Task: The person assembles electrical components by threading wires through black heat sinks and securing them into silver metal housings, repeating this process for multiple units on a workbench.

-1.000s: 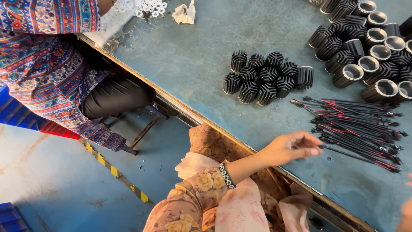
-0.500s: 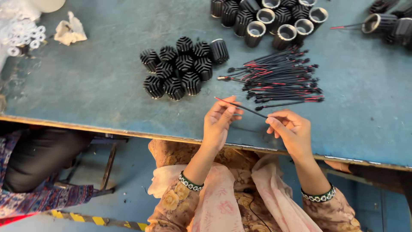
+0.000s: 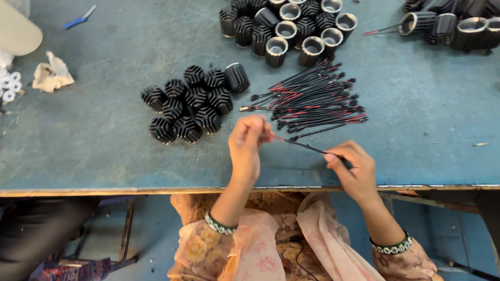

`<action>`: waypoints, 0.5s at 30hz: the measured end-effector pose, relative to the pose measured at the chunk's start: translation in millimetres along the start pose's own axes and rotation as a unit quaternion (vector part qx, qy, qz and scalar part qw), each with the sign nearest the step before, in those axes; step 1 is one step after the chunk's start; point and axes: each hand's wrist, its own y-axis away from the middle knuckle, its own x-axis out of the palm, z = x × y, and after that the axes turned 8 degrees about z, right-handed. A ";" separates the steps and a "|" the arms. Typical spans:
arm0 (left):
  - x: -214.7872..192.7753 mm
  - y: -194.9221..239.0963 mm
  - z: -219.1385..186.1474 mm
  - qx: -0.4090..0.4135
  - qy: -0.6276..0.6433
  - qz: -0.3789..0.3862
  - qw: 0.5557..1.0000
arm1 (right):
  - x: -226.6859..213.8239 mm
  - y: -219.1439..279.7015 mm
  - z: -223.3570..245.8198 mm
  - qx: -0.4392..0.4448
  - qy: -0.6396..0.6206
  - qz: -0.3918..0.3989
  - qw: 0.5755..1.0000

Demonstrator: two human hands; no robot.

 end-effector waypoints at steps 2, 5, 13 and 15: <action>9.1 -34.5 -6.1 0.015 -0.047 0.025 0.998 | -11.5 9.2 -16.0 0.014 -0.083 -0.080 0.993; 30.6 -91.3 2.5 -0.002 -0.269 0.099 0.958 | -27.6 14.0 -41.6 0.015 -0.304 -0.233 0.924; 61.4 -192.0 98.5 0.212 -0.529 0.053 0.820 | -19.9 14.0 -58.3 0.026 -0.275 -0.235 0.932; 61.6 -197.4 105.2 0.115 -0.502 0.036 0.856 | -24.6 13.9 -56.0 0.027 -0.266 -0.228 0.936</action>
